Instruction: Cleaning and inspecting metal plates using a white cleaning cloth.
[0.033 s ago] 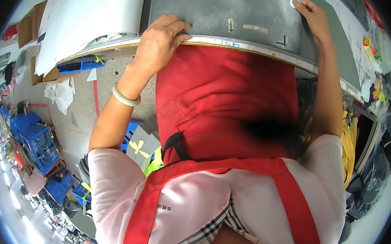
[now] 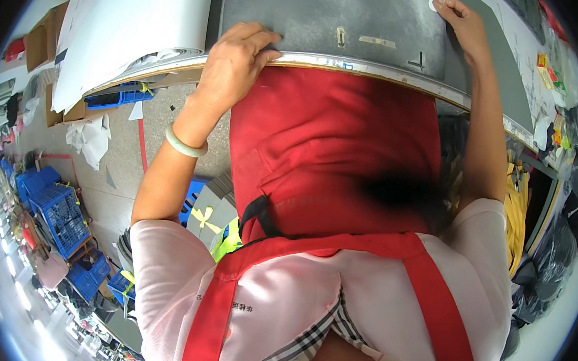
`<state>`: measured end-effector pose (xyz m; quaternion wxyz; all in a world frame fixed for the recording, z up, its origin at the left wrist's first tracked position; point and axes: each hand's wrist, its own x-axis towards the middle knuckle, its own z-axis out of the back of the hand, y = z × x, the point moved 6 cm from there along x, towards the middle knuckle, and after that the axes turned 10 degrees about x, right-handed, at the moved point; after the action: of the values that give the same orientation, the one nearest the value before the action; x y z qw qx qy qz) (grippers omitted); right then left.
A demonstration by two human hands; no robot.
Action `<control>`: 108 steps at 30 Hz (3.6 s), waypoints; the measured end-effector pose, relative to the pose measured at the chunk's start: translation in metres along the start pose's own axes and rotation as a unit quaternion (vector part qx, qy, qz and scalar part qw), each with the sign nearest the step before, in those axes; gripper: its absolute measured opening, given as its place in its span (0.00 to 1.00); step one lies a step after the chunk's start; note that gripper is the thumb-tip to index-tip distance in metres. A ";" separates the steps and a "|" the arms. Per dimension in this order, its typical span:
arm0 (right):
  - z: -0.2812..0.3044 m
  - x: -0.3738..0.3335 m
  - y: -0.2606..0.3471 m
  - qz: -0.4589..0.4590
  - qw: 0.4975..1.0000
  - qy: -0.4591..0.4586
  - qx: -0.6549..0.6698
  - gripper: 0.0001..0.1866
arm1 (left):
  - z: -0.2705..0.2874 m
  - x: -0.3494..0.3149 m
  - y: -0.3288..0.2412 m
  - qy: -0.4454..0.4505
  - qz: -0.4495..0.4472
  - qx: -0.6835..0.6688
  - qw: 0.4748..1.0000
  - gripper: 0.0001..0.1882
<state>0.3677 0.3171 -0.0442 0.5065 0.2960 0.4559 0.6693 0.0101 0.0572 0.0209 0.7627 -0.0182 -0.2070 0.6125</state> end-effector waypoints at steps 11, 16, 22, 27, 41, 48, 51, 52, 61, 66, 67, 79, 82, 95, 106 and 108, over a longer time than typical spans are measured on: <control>-0.008 -0.025 0.029 0.017 0.999 -0.040 0.019 0.10 | -0.006 0.002 -0.004 -0.010 0.010 -0.015 1.000 0.10; -0.009 -0.024 0.031 0.022 0.999 -0.039 0.000 0.11 | -0.005 0.001 -0.006 -0.015 0.001 -0.003 1.000 0.10; -0.009 -0.024 0.031 0.054 0.995 -0.054 -0.056 0.12 | -0.006 0.000 -0.004 -0.030 -0.016 0.001 0.999 0.09; -0.015 -0.024 0.032 0.058 0.997 -0.040 -0.026 0.13 | -0.007 -0.001 -0.003 -0.006 0.012 -0.005 1.000 0.09; -0.013 -0.030 0.035 0.073 0.989 -0.076 -0.105 0.14 | -0.007 -0.001 -0.004 -0.014 0.008 -0.014 1.000 0.09; -0.014 -0.030 0.032 0.093 0.989 -0.078 -0.080 0.15 | -0.005 0.001 -0.004 -0.001 0.012 -0.014 1.000 0.10; -0.015 -0.029 0.029 0.102 0.986 -0.089 -0.095 0.13 | -0.004 0.001 -0.004 0.003 0.028 -0.004 1.000 0.11; -0.013 -0.025 0.024 0.108 0.987 -0.082 -0.091 0.13 | -0.005 0.003 -0.004 0.001 0.035 0.003 0.999 0.11; -0.002 -0.022 0.007 0.047 0.997 -0.053 -0.036 0.15 | -0.064 0.077 -0.087 -0.070 -0.080 -0.033 0.994 0.07; -0.013 -0.030 0.022 0.040 0.996 -0.082 0.011 0.15 | -0.088 0.088 -0.079 -0.113 -0.076 -0.003 0.991 0.05; -0.015 -0.037 0.030 0.040 0.994 -0.102 0.025 0.14 | -0.090 0.088 -0.079 -0.112 -0.079 -0.008 0.991 0.05; -0.050 -0.114 0.038 -0.002 0.994 0.011 0.108 0.08 | -0.086 0.087 -0.077 -0.169 -0.092 0.005 0.981 0.08; -0.051 -0.115 0.034 0.022 0.992 0.005 0.121 0.08 | -0.087 0.089 -0.077 -0.160 -0.091 0.031 0.982 0.09; -0.054 -0.145 0.062 0.107 0.993 -0.003 -0.042 0.08 | -0.087 0.093 -0.080 -0.053 -0.030 0.018 0.998 0.16; -0.054 -0.146 0.074 0.178 0.964 0.031 -0.195 0.09 | -0.085 0.092 -0.081 -0.063 -0.036 0.036 0.997 0.15; -0.045 -0.143 0.063 0.099 0.985 0.019 -0.142 0.10 | -0.083 0.091 -0.083 -0.063 -0.033 0.036 0.997 0.16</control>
<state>0.3473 0.1633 0.0044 0.4660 0.2515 0.3343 0.7796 0.1300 0.1407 -0.0053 0.7683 0.0550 -0.2332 0.5936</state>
